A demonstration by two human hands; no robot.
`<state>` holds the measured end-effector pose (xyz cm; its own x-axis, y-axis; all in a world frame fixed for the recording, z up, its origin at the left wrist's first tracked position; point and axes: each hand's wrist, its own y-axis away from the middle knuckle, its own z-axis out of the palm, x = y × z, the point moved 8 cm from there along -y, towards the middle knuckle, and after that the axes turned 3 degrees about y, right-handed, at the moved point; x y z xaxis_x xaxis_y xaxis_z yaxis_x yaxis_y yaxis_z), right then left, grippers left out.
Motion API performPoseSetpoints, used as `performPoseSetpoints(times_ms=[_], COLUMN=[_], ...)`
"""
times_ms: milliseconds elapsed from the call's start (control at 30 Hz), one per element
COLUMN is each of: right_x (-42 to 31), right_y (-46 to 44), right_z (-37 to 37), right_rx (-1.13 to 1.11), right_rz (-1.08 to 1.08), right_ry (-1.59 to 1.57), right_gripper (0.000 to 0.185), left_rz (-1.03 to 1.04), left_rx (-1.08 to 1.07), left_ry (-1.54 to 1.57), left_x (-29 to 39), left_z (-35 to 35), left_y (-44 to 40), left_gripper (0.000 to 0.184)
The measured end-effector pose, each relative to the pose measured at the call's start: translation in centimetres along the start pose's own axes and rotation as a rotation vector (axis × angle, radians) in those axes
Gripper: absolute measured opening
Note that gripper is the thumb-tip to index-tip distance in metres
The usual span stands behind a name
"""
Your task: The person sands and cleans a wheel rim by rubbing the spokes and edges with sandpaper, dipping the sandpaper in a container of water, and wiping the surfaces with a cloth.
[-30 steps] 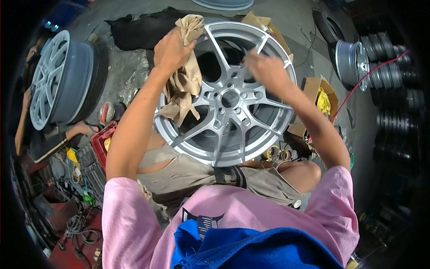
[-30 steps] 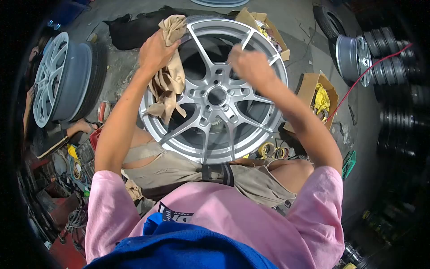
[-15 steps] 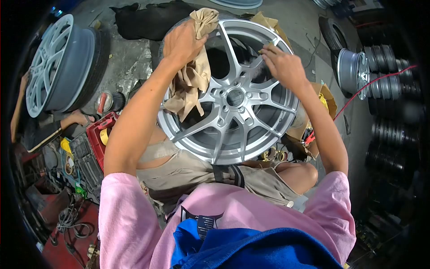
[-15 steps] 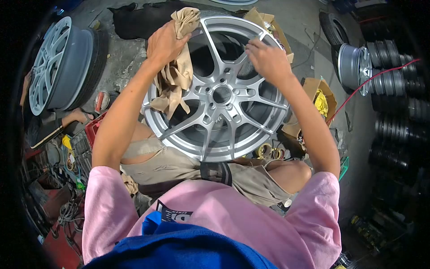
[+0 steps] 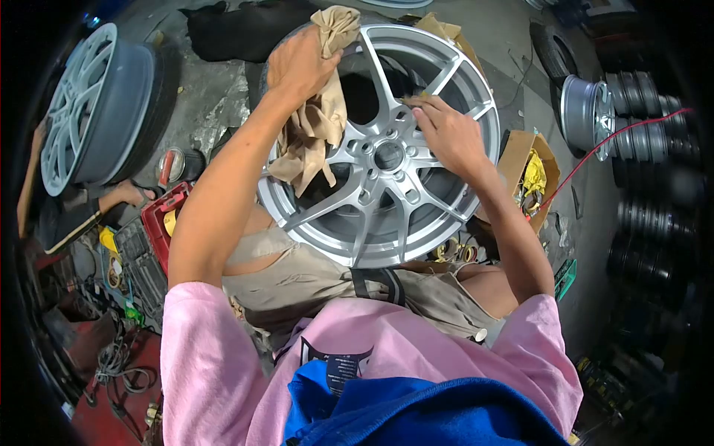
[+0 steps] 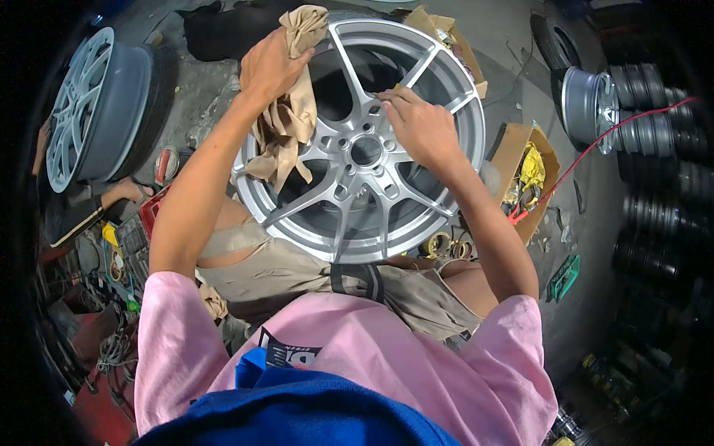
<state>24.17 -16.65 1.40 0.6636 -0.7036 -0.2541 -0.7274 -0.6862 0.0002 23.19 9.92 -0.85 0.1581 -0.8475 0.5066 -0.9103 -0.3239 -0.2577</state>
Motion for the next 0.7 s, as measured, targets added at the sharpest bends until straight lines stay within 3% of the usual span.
performPoseSetpoints(times_ms=[167,300,367,433,500,567,633,700], right_x=[0.2,-0.6,0.1,1.3,-0.2,-1.0,-0.3,0.6], right_y=[-2.7,-1.1,-1.6,-3.2,-3.7,-3.5,-4.2,-4.5], right_z=[2.5,-0.3,-0.3,-0.6,-1.4,-0.5,0.6,1.7], right_rx=[0.068,0.032,-0.09,-0.091,0.072,0.061,-0.029,-0.007], right_rz=[0.006,-0.041,-0.205,-0.273,-0.506,-0.482,-0.287,-0.223], right_ry=[-0.119,-0.143,0.214,0.268,0.282,0.224,0.07,-0.027], right_gripper=[0.036,0.031,0.032,0.03,0.026,0.023,0.023,0.024], left_rz=[0.018,-0.015,-0.014,-0.025,0.016,0.012,0.009,0.001], left_rx=[0.024,-0.002,-0.01,-0.009,-0.004,-0.006,-0.008,0.04], left_ry=[-0.034,-0.005,0.006,0.011,0.006,-0.007,-0.018,0.014], left_x=[-0.2,-0.3,0.0,-0.1,-0.1,-0.2,0.0,0.4], left_z=[0.2,0.3,0.2,0.0,0.0,0.1,0.1,-0.4], left_y=[-0.2,-0.3,-0.2,-0.3,-0.2,-0.2,-0.3,-0.1], left_gripper=[0.051,0.05,0.051,0.051,0.051,0.052,0.052,0.045])
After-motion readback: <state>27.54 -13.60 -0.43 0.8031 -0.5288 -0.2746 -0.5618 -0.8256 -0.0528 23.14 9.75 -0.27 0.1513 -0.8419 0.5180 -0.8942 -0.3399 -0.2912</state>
